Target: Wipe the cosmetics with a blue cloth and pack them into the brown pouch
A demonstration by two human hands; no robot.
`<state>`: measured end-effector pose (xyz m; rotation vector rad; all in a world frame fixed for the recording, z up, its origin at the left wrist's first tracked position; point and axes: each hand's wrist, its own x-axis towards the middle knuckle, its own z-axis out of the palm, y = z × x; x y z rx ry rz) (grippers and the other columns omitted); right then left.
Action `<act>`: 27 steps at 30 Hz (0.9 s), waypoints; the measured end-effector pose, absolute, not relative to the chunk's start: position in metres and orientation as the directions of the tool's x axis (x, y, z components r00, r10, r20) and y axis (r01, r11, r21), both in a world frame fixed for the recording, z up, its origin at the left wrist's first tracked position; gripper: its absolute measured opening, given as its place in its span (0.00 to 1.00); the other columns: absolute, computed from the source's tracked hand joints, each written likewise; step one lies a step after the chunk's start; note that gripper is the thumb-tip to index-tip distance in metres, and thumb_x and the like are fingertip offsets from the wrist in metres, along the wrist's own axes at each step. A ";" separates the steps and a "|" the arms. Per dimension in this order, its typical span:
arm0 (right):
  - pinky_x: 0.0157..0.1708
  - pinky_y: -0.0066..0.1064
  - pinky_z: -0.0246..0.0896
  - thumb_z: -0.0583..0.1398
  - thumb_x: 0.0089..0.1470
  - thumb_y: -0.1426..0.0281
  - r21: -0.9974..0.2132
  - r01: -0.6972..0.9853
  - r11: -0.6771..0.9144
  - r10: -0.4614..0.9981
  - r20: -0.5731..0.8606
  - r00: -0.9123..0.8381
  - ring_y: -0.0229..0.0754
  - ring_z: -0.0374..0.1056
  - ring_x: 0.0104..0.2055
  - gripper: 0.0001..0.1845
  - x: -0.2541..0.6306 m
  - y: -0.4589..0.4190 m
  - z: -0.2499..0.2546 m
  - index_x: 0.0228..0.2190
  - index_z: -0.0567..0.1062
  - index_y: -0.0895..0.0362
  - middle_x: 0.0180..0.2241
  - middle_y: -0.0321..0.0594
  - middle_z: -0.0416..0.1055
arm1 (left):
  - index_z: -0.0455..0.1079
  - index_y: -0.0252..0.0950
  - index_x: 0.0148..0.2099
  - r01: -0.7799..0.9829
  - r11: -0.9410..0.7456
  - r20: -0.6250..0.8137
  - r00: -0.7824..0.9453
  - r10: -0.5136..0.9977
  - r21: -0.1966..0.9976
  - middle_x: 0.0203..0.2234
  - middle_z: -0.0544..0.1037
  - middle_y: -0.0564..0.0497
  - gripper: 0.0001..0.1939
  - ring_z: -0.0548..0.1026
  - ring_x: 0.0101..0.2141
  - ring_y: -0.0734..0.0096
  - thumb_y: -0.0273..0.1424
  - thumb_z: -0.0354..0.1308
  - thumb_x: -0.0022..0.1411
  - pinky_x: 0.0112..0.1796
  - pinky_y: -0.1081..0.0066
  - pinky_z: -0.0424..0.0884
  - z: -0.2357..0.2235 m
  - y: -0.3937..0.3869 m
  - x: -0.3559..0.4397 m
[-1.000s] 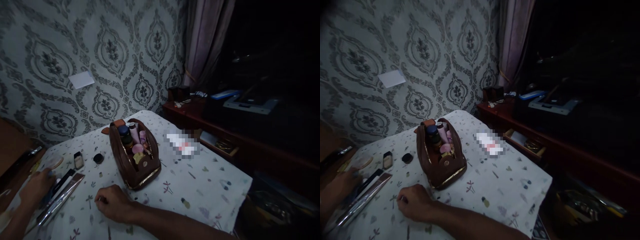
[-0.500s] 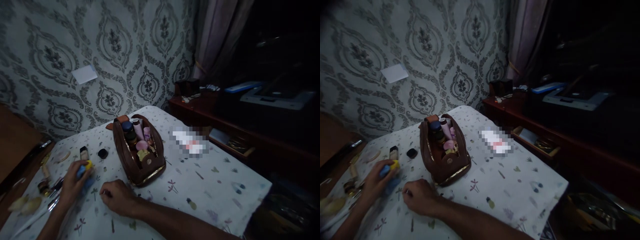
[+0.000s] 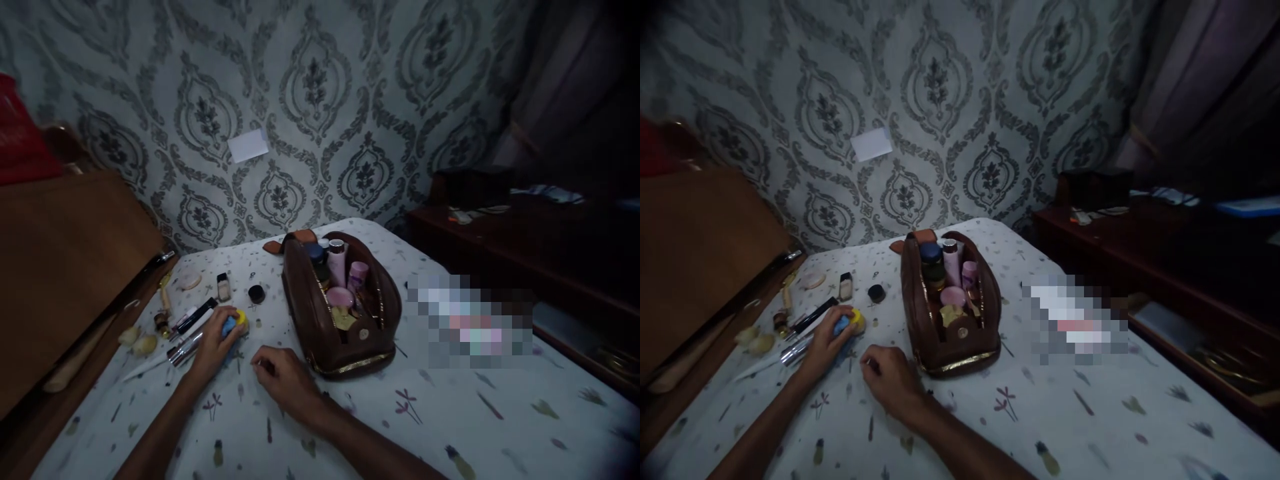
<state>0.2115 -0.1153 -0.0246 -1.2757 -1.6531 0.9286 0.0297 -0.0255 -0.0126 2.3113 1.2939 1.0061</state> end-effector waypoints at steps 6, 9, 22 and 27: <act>0.29 0.25 0.55 0.57 0.51 0.75 -0.929 0.309 0.204 0.975 0.164 -0.149 0.37 0.65 0.26 0.10 0.210 -0.112 -0.027 0.29 0.79 0.58 0.23 0.34 0.72 | 0.67 0.39 0.46 0.641 -0.500 0.428 0.281 0.859 0.583 0.42 0.75 0.47 0.13 0.73 0.46 0.61 0.40 0.48 0.69 0.50 0.62 0.69 -0.016 -0.026 0.028; 0.27 0.25 0.54 0.56 0.52 0.74 -0.935 0.290 0.204 0.973 0.162 -0.164 0.37 0.63 0.25 0.10 0.210 -0.111 -0.029 0.29 0.78 0.58 0.22 0.34 0.70 | 0.68 0.38 0.45 0.696 -0.477 0.466 0.227 0.855 0.537 0.40 0.75 0.47 0.14 0.74 0.43 0.62 0.39 0.45 0.70 0.46 0.63 0.70 -0.015 -0.018 0.023; 0.27 0.27 0.55 0.55 0.52 0.68 -0.958 0.235 0.163 0.974 0.119 -0.191 0.38 0.61 0.26 0.11 0.209 -0.109 -0.035 0.30 0.76 0.59 0.23 0.35 0.68 | 0.69 0.39 0.51 0.910 -0.398 0.333 0.341 0.879 0.116 0.49 0.73 0.44 0.15 0.71 0.49 0.60 0.25 0.46 0.68 0.43 0.63 0.72 -0.013 -0.034 0.011; 0.27 0.28 0.55 0.55 0.52 0.67 -0.960 0.235 0.152 0.974 0.105 -0.200 0.38 0.61 0.25 0.11 0.208 -0.108 -0.035 0.30 0.76 0.58 0.23 0.35 0.68 | 0.70 0.38 0.52 0.970 -0.238 0.330 0.237 0.914 -0.038 0.49 0.73 0.42 0.15 0.71 0.50 0.54 0.26 0.46 0.68 0.37 0.63 0.72 0.001 -0.050 -0.019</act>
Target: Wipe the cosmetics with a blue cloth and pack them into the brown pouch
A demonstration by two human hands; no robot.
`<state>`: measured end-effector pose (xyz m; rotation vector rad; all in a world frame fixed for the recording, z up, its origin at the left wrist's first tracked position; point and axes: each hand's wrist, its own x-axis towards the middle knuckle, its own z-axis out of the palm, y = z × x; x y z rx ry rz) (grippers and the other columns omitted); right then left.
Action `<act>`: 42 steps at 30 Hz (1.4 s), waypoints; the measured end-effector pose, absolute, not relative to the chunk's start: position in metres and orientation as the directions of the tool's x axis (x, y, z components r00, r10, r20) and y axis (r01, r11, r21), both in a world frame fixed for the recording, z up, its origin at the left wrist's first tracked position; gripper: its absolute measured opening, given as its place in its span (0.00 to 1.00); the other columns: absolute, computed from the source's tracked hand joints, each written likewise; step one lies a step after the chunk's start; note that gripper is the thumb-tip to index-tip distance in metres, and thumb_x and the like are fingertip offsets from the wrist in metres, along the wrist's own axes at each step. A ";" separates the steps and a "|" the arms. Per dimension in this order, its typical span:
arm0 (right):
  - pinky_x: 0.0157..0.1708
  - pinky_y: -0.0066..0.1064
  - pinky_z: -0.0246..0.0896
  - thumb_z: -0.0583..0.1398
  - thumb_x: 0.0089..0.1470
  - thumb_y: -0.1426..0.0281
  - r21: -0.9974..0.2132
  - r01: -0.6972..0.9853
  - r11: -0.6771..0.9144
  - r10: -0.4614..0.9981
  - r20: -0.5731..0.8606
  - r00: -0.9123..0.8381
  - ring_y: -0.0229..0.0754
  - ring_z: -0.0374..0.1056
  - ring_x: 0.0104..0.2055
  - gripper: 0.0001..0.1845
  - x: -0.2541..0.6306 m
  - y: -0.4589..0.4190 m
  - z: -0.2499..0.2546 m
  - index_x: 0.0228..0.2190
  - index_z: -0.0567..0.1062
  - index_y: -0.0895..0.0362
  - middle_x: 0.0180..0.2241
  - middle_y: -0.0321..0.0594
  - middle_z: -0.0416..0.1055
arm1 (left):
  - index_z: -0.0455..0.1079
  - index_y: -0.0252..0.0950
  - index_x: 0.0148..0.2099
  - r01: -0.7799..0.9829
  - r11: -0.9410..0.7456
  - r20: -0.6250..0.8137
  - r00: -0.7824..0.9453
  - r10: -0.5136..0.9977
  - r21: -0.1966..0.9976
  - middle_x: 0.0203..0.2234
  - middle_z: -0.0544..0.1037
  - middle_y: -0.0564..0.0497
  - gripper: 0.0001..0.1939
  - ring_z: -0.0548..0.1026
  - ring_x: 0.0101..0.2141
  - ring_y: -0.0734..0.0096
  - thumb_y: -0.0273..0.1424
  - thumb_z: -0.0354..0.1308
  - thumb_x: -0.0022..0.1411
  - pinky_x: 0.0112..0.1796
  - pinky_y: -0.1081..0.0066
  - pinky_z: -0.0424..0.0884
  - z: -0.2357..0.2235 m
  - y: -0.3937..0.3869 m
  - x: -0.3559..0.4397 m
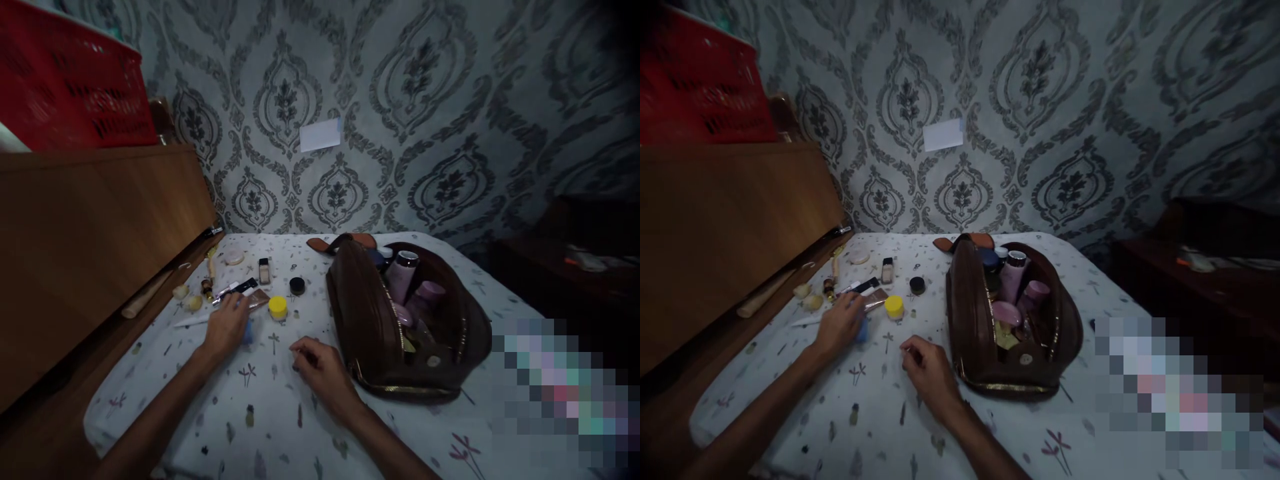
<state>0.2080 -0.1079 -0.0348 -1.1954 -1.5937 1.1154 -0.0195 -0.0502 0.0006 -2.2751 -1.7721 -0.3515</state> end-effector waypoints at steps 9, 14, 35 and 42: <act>0.26 0.28 0.56 0.56 0.53 0.65 -0.958 0.233 0.169 0.971 0.121 -0.207 0.37 0.62 0.24 0.11 0.208 -0.106 -0.043 0.30 0.76 0.58 0.21 0.34 0.66 | 0.69 0.39 0.50 0.989 -0.134 0.276 0.112 0.955 0.062 0.47 0.74 0.43 0.14 0.73 0.47 0.55 0.39 0.48 0.70 0.39 0.63 0.72 0.002 -0.069 -0.055; 0.24 0.26 0.56 0.57 0.52 0.67 -0.967 0.206 0.154 0.975 0.115 -0.189 0.36 0.62 0.23 0.09 0.207 -0.107 -0.042 0.30 0.76 0.57 0.21 0.33 0.68 | 0.67 0.37 0.54 0.996 -0.083 0.209 0.072 0.975 0.044 0.50 0.73 0.39 0.17 0.74 0.47 0.52 0.37 0.48 0.68 0.38 0.61 0.72 0.000 -0.070 -0.049; 0.35 0.29 0.65 0.61 0.57 0.50 -0.936 -0.350 -0.047 0.943 0.074 -0.326 0.41 0.68 0.38 0.26 0.205 -0.118 -0.039 0.51 0.72 0.51 0.37 0.37 0.72 | 0.65 0.40 0.57 0.596 -0.556 0.405 0.382 0.831 0.579 0.44 0.76 0.46 0.17 0.76 0.44 0.62 0.37 0.53 0.68 0.45 0.64 0.73 -0.003 -0.144 0.036; 0.36 0.30 0.62 0.60 0.57 0.53 -0.981 -0.015 0.192 0.853 0.175 -0.492 0.40 0.65 0.35 0.25 0.211 -0.118 -0.029 0.49 0.76 0.57 0.34 0.37 0.70 | 0.61 0.39 0.59 0.727 -0.340 0.391 0.107 0.914 0.596 0.40 0.78 0.47 0.23 0.77 0.36 0.62 0.43 0.51 0.66 0.38 0.64 0.73 0.021 -0.148 0.000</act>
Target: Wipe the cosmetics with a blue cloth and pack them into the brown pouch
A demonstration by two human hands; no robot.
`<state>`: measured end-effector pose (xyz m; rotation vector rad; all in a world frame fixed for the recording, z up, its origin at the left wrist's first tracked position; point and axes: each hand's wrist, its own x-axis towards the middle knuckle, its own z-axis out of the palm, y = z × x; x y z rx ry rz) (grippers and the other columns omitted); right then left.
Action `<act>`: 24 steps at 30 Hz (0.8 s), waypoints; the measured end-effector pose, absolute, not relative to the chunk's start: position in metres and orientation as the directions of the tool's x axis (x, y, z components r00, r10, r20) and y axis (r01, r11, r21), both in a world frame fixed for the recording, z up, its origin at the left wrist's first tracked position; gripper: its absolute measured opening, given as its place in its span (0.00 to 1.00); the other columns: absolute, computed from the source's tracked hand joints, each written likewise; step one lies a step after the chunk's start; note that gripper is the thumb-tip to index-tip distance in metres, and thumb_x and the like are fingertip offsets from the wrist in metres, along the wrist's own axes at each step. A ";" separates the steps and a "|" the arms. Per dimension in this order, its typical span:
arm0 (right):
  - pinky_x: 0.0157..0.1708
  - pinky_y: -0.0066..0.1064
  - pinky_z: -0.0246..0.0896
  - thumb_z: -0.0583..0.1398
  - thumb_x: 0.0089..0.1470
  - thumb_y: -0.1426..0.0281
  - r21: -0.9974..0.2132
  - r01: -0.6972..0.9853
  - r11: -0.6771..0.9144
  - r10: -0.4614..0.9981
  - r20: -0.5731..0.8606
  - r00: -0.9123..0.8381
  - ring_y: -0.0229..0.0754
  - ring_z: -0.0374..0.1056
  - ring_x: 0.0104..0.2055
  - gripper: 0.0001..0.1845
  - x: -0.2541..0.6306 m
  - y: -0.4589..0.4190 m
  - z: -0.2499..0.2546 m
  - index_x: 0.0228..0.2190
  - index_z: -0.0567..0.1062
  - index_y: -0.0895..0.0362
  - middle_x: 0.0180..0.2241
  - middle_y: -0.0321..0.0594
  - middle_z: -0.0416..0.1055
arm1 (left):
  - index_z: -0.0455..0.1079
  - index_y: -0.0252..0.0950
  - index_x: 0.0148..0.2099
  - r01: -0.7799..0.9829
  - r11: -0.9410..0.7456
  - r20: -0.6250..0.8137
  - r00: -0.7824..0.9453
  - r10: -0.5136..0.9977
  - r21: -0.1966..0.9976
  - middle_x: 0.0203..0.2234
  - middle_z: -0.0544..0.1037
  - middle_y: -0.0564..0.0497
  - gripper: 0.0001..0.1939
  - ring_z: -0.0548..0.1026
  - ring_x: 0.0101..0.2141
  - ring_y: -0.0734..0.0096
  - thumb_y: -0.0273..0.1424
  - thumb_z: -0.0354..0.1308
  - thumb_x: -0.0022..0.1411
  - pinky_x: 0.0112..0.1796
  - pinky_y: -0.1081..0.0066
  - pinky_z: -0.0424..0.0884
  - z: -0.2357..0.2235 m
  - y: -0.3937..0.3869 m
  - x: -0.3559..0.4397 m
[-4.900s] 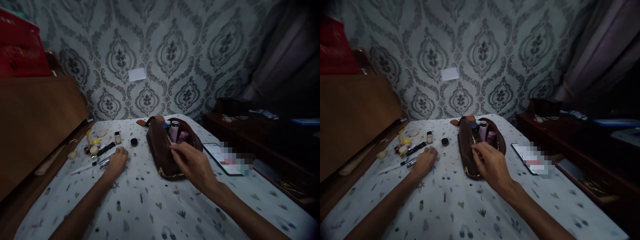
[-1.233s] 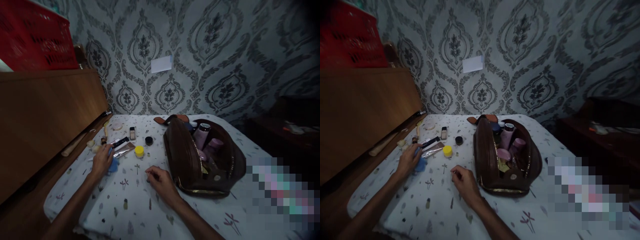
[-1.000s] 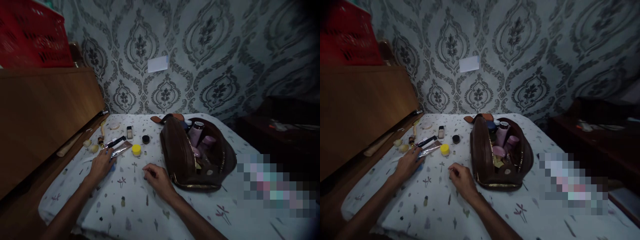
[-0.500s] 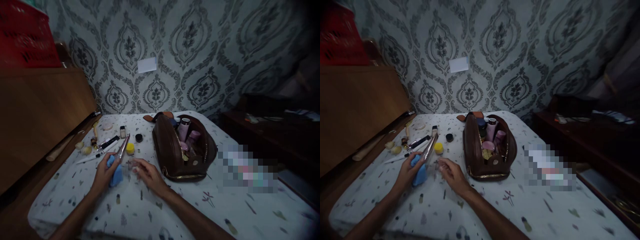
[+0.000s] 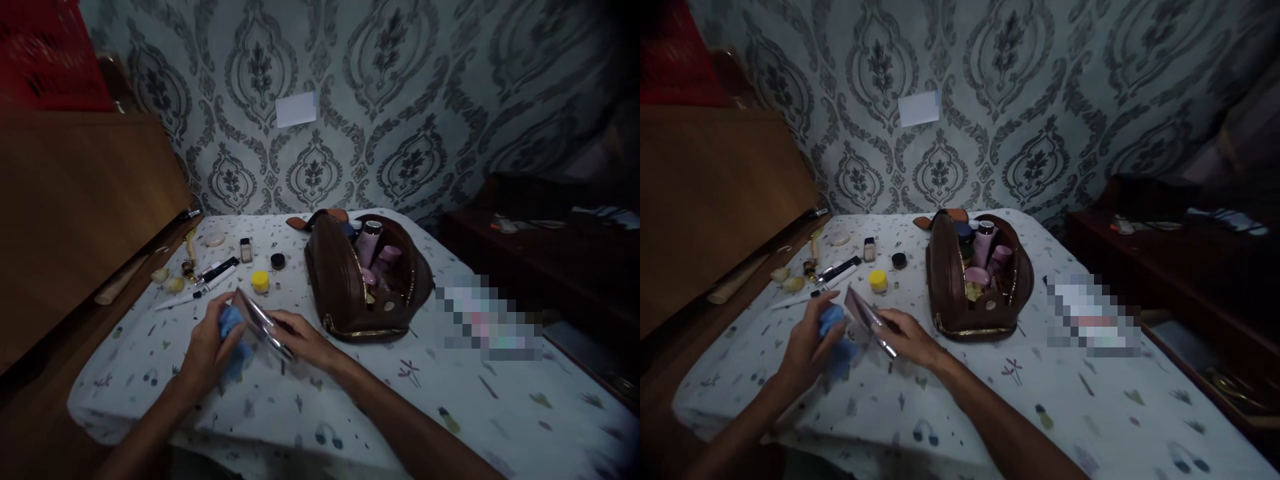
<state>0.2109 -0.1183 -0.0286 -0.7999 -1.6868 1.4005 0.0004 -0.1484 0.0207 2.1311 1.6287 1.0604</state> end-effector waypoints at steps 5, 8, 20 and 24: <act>0.37 0.32 0.63 0.64 0.53 0.60 -0.889 0.285 0.359 0.895 0.241 -0.376 0.41 0.66 0.36 0.24 0.213 -0.117 -0.032 0.50 0.76 0.57 0.36 0.40 0.70 | 0.62 0.37 0.51 0.717 -0.196 0.303 -0.023 0.953 0.669 0.29 0.75 0.51 0.20 0.75 0.30 0.63 0.45 0.41 0.68 0.34 0.64 0.70 0.022 -0.142 -0.006; 0.36 0.31 0.65 0.67 0.50 0.61 -0.909 0.261 0.326 0.891 0.203 -0.406 0.39 0.67 0.36 0.25 0.221 -0.113 -0.034 0.49 0.75 0.55 0.38 0.40 0.70 | 0.63 0.37 0.46 0.724 -0.231 0.352 -0.018 0.936 0.650 0.31 0.74 0.50 0.16 0.74 0.31 0.63 0.41 0.42 0.68 0.36 0.64 0.70 0.018 -0.139 -0.001; 0.65 0.46 0.51 0.74 0.41 0.64 -0.778 0.319 0.540 0.723 0.235 -0.650 0.53 0.53 0.66 0.56 0.232 -0.114 -0.036 0.65 0.54 0.56 0.61 0.51 0.56 | 0.64 0.35 0.58 0.571 -0.807 0.610 0.588 0.531 0.152 0.49 0.72 0.40 0.16 0.72 0.50 0.59 0.32 0.50 0.71 0.50 0.58 0.72 -0.023 -0.149 0.032; 0.64 0.50 0.51 0.71 0.45 0.67 -0.711 0.393 0.583 0.760 0.306 -0.574 0.55 0.51 0.66 0.54 0.231 -0.110 -0.048 0.66 0.50 0.55 0.61 0.54 0.55 | 0.53 0.33 0.68 0.597 -0.802 0.526 0.672 0.521 0.031 0.57 0.69 0.34 0.26 0.67 0.57 0.50 0.30 0.50 0.70 0.53 0.49 0.69 -0.035 -0.145 0.032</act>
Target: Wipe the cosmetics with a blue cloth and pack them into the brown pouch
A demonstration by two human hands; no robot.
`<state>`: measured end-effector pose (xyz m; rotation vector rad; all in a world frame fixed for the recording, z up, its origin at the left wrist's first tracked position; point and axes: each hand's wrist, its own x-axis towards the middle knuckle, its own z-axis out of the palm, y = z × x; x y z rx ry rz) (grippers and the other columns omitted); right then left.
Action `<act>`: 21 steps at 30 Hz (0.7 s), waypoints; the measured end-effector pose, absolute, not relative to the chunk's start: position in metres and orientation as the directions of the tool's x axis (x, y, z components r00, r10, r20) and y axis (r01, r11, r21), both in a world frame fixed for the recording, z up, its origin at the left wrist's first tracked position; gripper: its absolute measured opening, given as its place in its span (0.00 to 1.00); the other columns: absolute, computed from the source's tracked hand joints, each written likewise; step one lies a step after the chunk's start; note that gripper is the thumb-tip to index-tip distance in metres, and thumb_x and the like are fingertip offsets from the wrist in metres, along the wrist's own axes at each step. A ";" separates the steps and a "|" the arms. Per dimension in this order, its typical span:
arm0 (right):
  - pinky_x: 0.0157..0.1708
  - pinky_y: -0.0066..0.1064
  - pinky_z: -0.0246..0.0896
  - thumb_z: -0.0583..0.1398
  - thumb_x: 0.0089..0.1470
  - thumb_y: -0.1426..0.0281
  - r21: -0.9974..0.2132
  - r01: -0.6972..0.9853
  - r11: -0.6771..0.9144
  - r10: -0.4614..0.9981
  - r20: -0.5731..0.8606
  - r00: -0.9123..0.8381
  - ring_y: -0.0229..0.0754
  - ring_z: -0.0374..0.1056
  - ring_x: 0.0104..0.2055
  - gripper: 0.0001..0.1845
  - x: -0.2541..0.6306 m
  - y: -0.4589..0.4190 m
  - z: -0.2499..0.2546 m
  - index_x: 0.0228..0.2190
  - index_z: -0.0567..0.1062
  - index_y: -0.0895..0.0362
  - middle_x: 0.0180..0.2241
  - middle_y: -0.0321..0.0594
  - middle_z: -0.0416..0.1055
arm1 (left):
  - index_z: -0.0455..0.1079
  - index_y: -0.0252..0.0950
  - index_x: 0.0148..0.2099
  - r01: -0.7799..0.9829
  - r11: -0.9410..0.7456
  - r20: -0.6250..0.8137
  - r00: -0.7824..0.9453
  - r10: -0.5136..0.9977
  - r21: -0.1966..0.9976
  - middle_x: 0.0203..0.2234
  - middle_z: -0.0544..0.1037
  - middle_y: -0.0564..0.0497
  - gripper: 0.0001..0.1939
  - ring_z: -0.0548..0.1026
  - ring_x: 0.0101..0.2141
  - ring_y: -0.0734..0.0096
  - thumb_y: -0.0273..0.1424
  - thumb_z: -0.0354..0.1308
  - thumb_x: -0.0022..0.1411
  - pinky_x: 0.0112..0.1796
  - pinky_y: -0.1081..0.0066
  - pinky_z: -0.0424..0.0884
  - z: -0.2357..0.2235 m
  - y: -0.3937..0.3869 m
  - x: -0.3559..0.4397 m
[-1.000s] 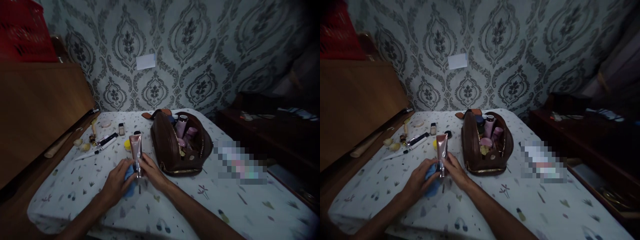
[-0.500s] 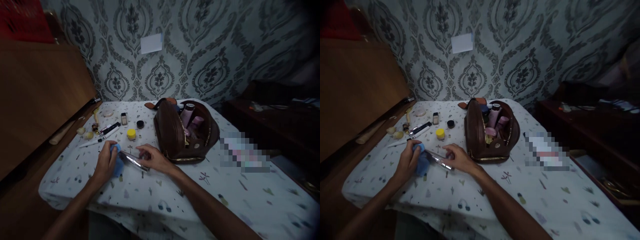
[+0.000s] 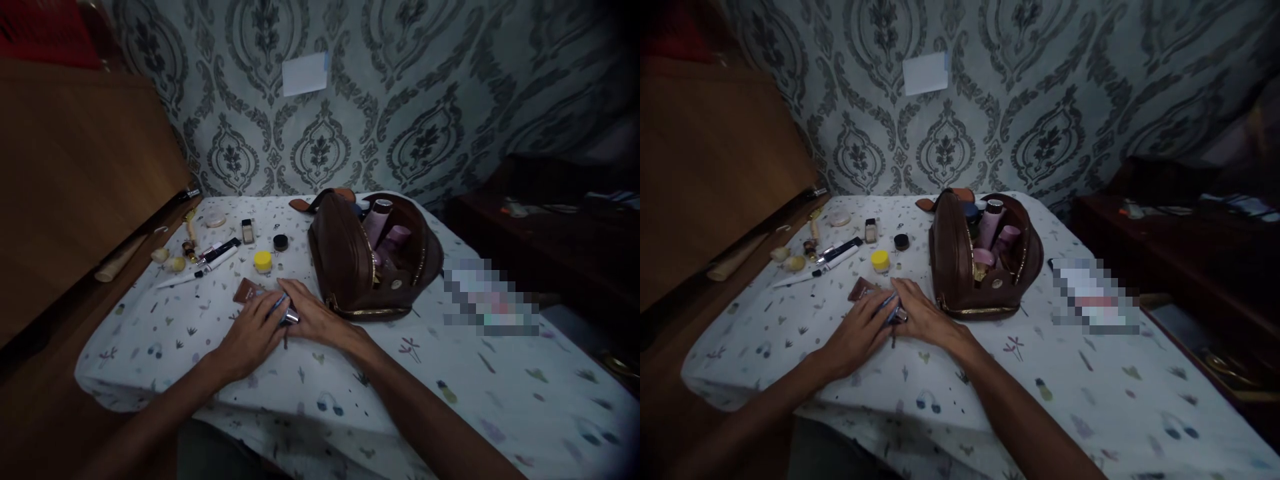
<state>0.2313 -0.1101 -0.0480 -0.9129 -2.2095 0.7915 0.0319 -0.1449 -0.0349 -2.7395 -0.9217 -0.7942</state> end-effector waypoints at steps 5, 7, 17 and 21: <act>0.62 0.49 0.55 0.69 0.47 0.71 -0.684 0.425 0.593 0.771 0.331 -0.543 0.52 0.57 0.62 0.51 0.232 -0.109 -0.048 0.65 0.50 0.55 0.57 0.51 0.59 | 0.48 0.36 0.71 0.650 -0.760 0.464 0.666 0.585 0.025 0.60 0.66 0.34 0.31 0.65 0.59 0.49 0.24 0.47 0.68 0.52 0.48 0.69 -0.035 -0.137 0.023; 0.60 0.48 0.57 0.69 0.47 0.72 -0.686 0.443 0.578 0.787 0.324 -0.525 0.52 0.59 0.59 0.46 0.232 -0.111 -0.044 0.63 0.54 0.55 0.55 0.50 0.60 | 0.49 0.38 0.70 0.659 -0.752 0.482 0.653 0.585 0.019 0.58 0.67 0.35 0.31 0.67 0.57 0.51 0.22 0.45 0.67 0.51 0.51 0.70 -0.035 -0.134 0.021; 0.43 0.36 0.61 0.66 0.43 0.73 -0.636 0.614 0.467 0.863 0.177 -0.473 0.47 0.63 0.44 0.23 0.229 -0.117 -0.022 0.40 0.63 0.54 0.42 0.42 0.64 | 0.61 0.38 0.62 0.880 -0.470 0.285 0.467 0.837 -0.063 0.48 0.69 0.41 0.28 0.70 0.47 0.55 0.17 0.46 0.62 0.39 0.62 0.74 -0.028 -0.124 -0.014; 0.37 0.31 0.59 0.63 0.45 0.75 -0.656 0.608 0.447 0.871 0.165 -0.463 0.42 0.64 0.37 0.21 0.229 -0.118 -0.023 0.40 0.62 0.53 0.39 0.39 0.66 | 0.66 0.39 0.58 0.947 -0.321 0.153 0.322 0.934 -0.034 0.46 0.70 0.42 0.22 0.70 0.46 0.55 0.21 0.45 0.65 0.35 0.65 0.73 -0.015 -0.124 -0.021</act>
